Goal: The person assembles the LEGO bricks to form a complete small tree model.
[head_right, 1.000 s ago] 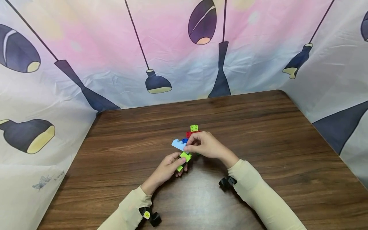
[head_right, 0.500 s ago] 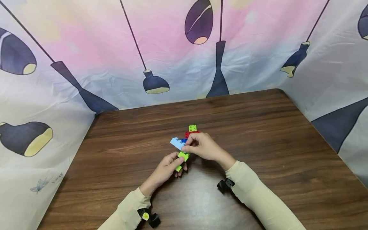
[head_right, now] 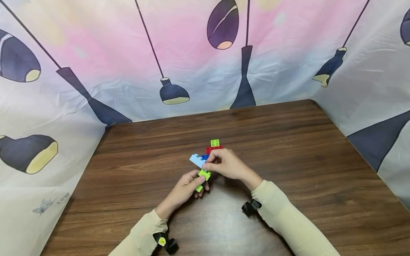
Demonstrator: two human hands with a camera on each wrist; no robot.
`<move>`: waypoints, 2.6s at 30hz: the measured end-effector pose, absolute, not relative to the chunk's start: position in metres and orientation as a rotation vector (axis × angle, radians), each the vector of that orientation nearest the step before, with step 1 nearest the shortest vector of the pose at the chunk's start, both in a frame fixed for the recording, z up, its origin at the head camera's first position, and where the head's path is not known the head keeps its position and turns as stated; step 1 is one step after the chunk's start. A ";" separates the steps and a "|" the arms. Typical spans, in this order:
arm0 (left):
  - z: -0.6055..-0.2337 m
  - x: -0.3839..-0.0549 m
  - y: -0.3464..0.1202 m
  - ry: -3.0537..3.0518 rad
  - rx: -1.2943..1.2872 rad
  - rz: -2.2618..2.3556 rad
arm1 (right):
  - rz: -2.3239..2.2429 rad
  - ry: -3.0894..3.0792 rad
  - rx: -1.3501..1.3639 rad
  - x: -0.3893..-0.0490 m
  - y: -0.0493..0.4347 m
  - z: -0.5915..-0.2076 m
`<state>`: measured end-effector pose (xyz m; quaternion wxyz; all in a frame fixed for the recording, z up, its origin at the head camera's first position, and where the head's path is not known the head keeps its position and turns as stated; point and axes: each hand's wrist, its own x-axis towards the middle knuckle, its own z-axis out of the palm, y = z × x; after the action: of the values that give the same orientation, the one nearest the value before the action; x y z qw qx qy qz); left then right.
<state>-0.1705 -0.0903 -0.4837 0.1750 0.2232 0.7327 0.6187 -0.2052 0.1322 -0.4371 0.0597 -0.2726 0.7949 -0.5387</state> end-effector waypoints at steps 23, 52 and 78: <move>-0.485 -0.170 -0.092 2.081 0.621 1.770 | -1.628 2.396 -0.867 -0.205 0.128 -0.439; -0.483 -0.169 -0.091 1.970 0.559 1.856 | -0.662 2.815 -0.994 -0.213 0.160 -0.425; -0.483 -0.170 -0.090 1.973 0.539 1.854 | -0.874 2.607 -0.956 -0.211 0.159 -0.421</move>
<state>-0.1697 -0.0903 -0.4827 0.1895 0.1918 0.7018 0.6594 -0.2109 0.1591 -0.4207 0.1151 -0.3262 0.8896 -0.2983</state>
